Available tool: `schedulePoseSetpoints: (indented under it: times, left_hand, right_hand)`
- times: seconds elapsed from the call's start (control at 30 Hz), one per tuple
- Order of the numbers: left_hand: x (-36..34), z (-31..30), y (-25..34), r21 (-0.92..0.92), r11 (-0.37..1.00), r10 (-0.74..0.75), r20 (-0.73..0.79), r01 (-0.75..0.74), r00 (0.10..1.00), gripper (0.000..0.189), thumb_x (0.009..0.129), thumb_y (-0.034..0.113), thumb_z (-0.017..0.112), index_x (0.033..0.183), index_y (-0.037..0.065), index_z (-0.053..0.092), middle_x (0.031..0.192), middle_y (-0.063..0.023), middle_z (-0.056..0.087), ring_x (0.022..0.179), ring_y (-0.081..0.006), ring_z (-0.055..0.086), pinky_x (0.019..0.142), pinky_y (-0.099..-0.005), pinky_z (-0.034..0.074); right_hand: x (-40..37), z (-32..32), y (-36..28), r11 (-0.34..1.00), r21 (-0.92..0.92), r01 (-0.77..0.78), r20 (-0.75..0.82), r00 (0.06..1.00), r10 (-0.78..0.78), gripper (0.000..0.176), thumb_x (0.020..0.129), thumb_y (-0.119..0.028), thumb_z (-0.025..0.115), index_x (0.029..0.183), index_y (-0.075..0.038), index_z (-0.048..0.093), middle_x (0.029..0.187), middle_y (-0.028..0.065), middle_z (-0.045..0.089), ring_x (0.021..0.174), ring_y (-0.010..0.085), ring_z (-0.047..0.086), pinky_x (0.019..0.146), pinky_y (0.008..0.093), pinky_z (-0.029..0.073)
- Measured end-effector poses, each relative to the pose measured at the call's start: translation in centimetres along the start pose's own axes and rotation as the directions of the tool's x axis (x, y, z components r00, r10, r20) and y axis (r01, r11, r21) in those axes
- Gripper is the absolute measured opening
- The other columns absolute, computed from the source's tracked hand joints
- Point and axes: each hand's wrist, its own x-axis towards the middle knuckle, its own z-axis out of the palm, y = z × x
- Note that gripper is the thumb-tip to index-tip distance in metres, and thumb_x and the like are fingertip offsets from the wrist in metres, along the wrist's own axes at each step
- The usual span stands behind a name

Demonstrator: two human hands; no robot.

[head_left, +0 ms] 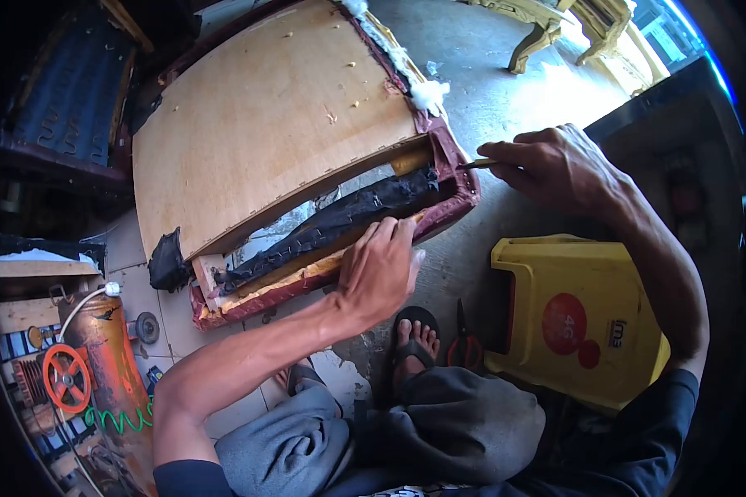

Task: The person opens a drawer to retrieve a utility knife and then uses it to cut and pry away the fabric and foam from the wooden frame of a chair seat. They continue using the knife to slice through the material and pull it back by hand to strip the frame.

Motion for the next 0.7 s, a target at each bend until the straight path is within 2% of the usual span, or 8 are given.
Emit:
schedulePoseSetpoints:
  times: [0.03,0.1,0.13,0.3,0.37,0.53,0.63,0.7]
  left_hand:
    - [0.6,0.4,0.3,-0.009,1.0,0.01,0.008,-0.01,1.0,0.022,0.093,0.011,0.071,0.11,0.001,0.062,0.096,-0.0192,0.067,0.089,-0.0422,0.065,0.081,-0.0517,0.052]
    - [2.5,0.9,0.6,0.107,0.986,-0.142,0.116,0.13,0.983,0.015,0.093,0.01,0.07,0.101,0.002,0.061,0.095,-0.0201,0.067,0.09,-0.0429,0.066,0.081,-0.0522,0.053]
    - [3.0,2.4,-0.2,0.051,0.987,-0.156,0.067,0.153,0.985,0.013,0.093,0.01,0.07,0.095,0.002,0.061,0.092,-0.0204,0.067,0.088,-0.0433,0.067,0.078,-0.0521,0.053]
    - [2.0,3.2,-0.9,-0.054,0.996,-0.073,0.001,0.073,0.997,0.012,0.095,0.011,0.066,0.094,0.001,0.061,0.089,-0.0201,0.066,0.086,-0.0434,0.066,0.077,-0.0525,0.052]
    - [2.3,3.3,-0.8,0.009,0.999,-0.032,-0.027,0.033,0.999,0.009,0.095,0.009,0.065,0.096,0.0,0.061,0.09,-0.02,0.064,0.087,-0.0429,0.064,0.078,-0.0528,0.051]
    - [1.3,3.3,-1.0,0.01,0.999,0.039,-0.092,-0.038,0.995,0.009,0.096,0.008,0.064,0.1,0.0,0.062,0.091,-0.0191,0.062,0.085,-0.0415,0.063,0.077,-0.0515,0.051]
    - [1.1,3.7,-1.3,-0.004,0.997,0.076,-0.123,-0.077,0.99,0.01,0.096,0.008,0.065,0.101,0.001,0.062,0.09,-0.0176,0.061,0.083,-0.0391,0.063,0.074,-0.0494,0.052]
    - [1.2,3.9,-1.7,0.008,0.997,0.083,-0.143,-0.082,0.986,0.01,0.095,0.008,0.065,0.101,0.001,0.062,0.089,-0.0167,0.06,0.082,-0.0376,0.063,0.072,-0.0481,0.053]
  right_hand:
    - [-0.4,0.2,-0.1,1.0,-0.003,-0.015,0.002,1.0,0.015,0.021,0.101,-0.022,0.067,0.118,-0.014,0.077,0.081,0.0095,0.076,0.067,0.028,0.074,0.059,0.0409,0.059]
    - [-0.6,0.1,-0.2,0.999,0.021,-0.033,-0.012,0.999,0.033,0.023,0.101,-0.023,0.067,0.119,-0.014,0.077,0.081,0.0098,0.076,0.067,0.0275,0.074,0.059,0.0409,0.058]
    - [-0.7,-0.3,-0.7,0.998,0.014,-0.061,0.002,0.998,0.061,0.023,0.102,-0.025,0.066,0.12,-0.015,0.077,0.082,0.0098,0.077,0.068,0.0272,0.075,0.059,0.0408,0.058]
    - [-2.2,2.4,-0.8,0.993,0.093,-0.075,-0.049,0.996,0.08,0.023,0.103,-0.027,0.065,0.12,-0.016,0.077,0.084,0.0098,0.078,0.07,0.0285,0.075,0.06,0.0426,0.058]
    - [-2.2,3.2,-1.1,0.99,0.103,-0.093,0.077,0.993,0.085,0.024,0.103,-0.028,0.066,0.122,-0.018,0.076,0.085,0.0104,0.078,0.069,0.0294,0.075,0.06,0.0429,0.058]
    - [-0.2,5.0,-0.6,0.999,0.018,0.05,0.109,0.993,-0.052,0.026,0.101,-0.028,0.066,0.124,-0.022,0.075,0.075,0.0079,0.073,0.059,0.0256,0.07,0.051,0.0415,0.052]
    - [1.2,5.3,-0.5,0.991,-0.012,0.132,0.19,0.974,-0.127,0.03,0.096,-0.021,0.07,0.125,-0.023,0.076,0.077,0.0071,0.072,0.061,0.0257,0.069,0.051,0.0402,0.052]
    - [1.7,5.7,0.3,0.981,0.015,0.194,0.154,0.969,-0.194,0.032,0.094,-0.019,0.07,0.125,-0.023,0.076,0.077,0.0057,0.072,0.06,0.0249,0.068,0.05,0.0397,0.05]
